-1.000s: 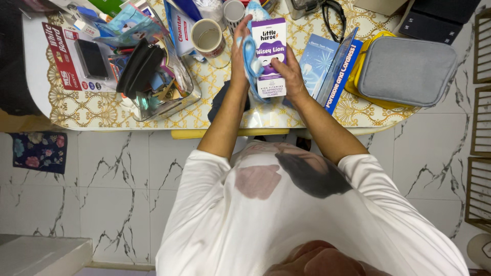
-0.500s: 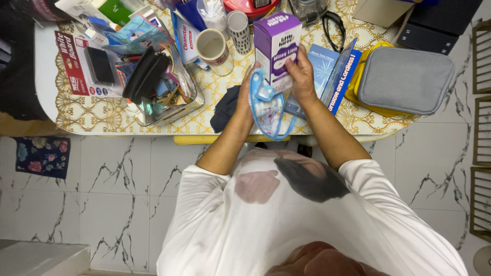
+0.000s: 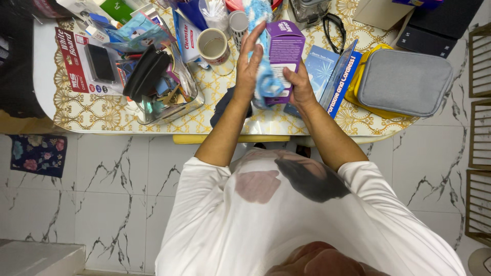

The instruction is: The person wipes various items on a cluttered table using a blue patterned cloth. They handle a yellow pouch, a gray pouch, several product boxes, a metal tin, a plastic container, and a red lid, wiping each surface before placing it back on the table.

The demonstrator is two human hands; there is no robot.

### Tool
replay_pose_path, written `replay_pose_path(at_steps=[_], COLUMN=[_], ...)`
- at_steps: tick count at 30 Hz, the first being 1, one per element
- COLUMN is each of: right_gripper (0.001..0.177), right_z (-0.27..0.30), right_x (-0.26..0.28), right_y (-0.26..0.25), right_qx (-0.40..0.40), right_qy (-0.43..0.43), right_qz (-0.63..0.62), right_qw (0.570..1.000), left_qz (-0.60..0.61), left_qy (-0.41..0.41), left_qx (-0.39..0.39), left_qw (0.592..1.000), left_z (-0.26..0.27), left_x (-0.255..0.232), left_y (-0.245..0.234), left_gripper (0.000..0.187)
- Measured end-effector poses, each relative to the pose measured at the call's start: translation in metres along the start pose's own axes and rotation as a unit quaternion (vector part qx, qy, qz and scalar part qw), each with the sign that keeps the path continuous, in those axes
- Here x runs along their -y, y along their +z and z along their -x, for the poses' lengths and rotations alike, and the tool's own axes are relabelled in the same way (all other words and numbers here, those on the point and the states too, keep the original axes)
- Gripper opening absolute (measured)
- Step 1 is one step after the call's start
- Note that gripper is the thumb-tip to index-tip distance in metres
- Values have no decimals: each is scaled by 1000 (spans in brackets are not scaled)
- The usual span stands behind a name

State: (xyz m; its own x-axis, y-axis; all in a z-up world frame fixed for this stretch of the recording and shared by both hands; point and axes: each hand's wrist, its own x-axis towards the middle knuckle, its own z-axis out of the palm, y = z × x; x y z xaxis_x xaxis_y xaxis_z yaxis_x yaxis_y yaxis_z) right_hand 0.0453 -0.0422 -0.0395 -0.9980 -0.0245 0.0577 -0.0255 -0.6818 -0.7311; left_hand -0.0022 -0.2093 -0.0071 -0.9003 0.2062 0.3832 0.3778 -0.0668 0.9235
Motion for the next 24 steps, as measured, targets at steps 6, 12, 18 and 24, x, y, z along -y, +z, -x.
replay_pose_path(at_steps=[6, 12, 18, 24], right_gripper=[65, 81, 88, 80], right_z=[-6, 6, 8, 18], right_x=[-3, 4, 8, -6], right_y=[-23, -2, 17, 7], right_qx=[10, -13, -110, -49], right_qy=[-19, -139, -129, -52], right_qz=[-97, 101, 138, 145], right_qw=[995, 985, 976, 987], left_qz=[521, 429, -30, -77], left_qy=[-344, -274, -105, -26], left_qx=[81, 20, 46, 46], left_qw=[777, 861, 993, 996], left_z=[14, 59, 67, 44], left_x=[62, 66, 25, 0], left_y=[1, 3, 16, 6], left_gripper=[56, 51, 57, 59])
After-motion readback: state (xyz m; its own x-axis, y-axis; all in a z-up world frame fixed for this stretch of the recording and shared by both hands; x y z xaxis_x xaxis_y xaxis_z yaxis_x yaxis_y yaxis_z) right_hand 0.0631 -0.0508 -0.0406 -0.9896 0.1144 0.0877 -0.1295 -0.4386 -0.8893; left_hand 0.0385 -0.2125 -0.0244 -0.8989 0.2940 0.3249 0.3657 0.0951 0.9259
